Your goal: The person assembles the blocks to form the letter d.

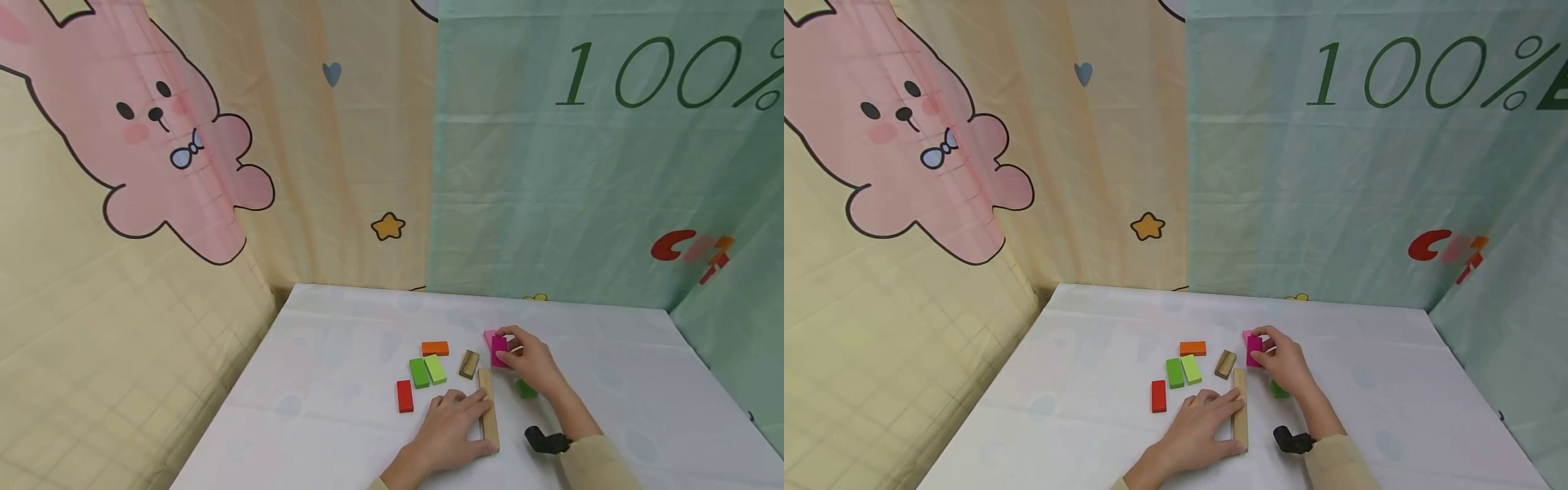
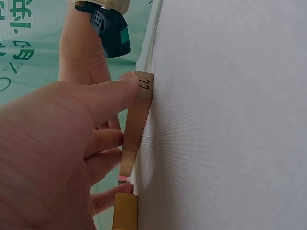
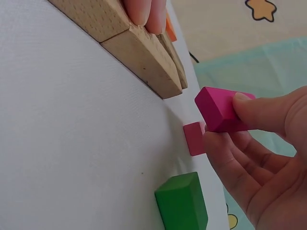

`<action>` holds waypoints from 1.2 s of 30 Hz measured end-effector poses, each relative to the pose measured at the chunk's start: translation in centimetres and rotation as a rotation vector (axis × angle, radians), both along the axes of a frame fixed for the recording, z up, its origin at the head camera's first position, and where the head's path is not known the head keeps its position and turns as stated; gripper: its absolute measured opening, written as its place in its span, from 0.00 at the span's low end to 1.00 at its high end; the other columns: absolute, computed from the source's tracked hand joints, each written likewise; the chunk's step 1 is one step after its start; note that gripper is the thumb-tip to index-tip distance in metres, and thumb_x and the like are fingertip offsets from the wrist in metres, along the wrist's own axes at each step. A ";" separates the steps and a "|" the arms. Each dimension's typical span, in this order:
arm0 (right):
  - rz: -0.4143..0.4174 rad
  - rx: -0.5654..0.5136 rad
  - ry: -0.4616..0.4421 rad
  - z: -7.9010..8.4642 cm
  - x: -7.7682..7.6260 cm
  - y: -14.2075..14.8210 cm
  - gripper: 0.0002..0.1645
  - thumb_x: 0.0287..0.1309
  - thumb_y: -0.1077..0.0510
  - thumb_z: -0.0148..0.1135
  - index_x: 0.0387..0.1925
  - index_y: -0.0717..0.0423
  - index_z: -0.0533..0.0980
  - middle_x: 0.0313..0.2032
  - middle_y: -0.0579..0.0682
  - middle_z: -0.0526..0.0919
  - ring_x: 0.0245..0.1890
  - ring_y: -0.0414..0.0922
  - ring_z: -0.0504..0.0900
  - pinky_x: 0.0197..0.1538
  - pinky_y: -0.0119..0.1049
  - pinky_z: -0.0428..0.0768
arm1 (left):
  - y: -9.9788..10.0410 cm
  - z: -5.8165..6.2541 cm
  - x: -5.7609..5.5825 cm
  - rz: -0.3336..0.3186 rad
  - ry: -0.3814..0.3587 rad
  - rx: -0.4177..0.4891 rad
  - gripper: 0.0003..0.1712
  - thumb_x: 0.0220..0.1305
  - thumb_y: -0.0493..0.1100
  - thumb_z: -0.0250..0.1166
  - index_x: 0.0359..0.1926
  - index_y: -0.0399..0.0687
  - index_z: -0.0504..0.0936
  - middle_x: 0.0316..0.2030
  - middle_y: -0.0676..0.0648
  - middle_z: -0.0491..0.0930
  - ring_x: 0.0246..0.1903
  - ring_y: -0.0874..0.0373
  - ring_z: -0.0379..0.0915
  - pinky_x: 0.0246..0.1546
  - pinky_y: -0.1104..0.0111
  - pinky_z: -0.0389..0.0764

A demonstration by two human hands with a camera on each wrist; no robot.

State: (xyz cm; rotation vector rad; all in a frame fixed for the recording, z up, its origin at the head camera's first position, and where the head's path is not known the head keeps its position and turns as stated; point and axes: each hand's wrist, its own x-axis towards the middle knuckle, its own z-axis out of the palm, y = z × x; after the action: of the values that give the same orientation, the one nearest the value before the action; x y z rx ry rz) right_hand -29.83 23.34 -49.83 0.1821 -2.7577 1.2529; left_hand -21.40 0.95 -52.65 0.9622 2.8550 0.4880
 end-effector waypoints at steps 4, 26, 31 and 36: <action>-0.014 -0.008 0.014 -0.5 -0.3 -0.3 0.24 0.62 0.60 0.69 0.59 0.52 0.75 0.43 0.56 0.82 0.39 0.50 0.81 0.41 0.42 0.84 | 0.0 -0.1 0.0 0.002 0.013 0.001 0.40 0.60 0.74 0.61 0.72 0.73 0.68 0.73 0.67 0.59 0.60 0.62 0.62 0.58 0.56 0.68; -0.026 -0.055 -0.033 -1.7 -0.6 -2.3 0.27 0.62 0.63 0.69 0.63 0.53 0.74 0.43 0.55 0.80 0.41 0.51 0.78 0.38 0.38 0.83 | -0.1 0.3 0.2 -0.014 0.061 -0.003 0.39 0.62 0.74 0.61 0.71 0.72 0.69 0.73 0.66 0.59 0.60 0.62 0.62 0.56 0.57 0.68; -0.032 -0.054 -0.044 -1.6 -0.6 -2.5 0.28 0.62 0.63 0.69 0.64 0.56 0.74 0.43 0.57 0.80 0.40 0.51 0.77 0.35 0.35 0.82 | -0.1 0.3 0.3 -0.013 0.075 -0.006 0.39 0.62 0.73 0.61 0.72 0.71 0.69 0.73 0.65 0.59 0.60 0.63 0.62 0.56 0.58 0.68; -0.035 0.014 -0.024 -1.5 -0.8 -2.8 0.29 0.61 0.62 0.70 0.64 0.59 0.75 0.44 0.56 0.79 0.40 0.51 0.74 0.36 0.35 0.80 | -0.2 0.4 0.3 -0.016 0.070 -0.004 0.39 0.62 0.73 0.60 0.72 0.71 0.68 0.73 0.65 0.59 0.60 0.62 0.62 0.56 0.58 0.68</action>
State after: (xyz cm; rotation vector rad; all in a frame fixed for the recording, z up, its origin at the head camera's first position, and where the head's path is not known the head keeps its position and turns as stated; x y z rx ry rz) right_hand -30.62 20.51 -51.37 0.1205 -2.7776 1.2355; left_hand -21.12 0.76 -52.29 1.0204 2.9061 0.4554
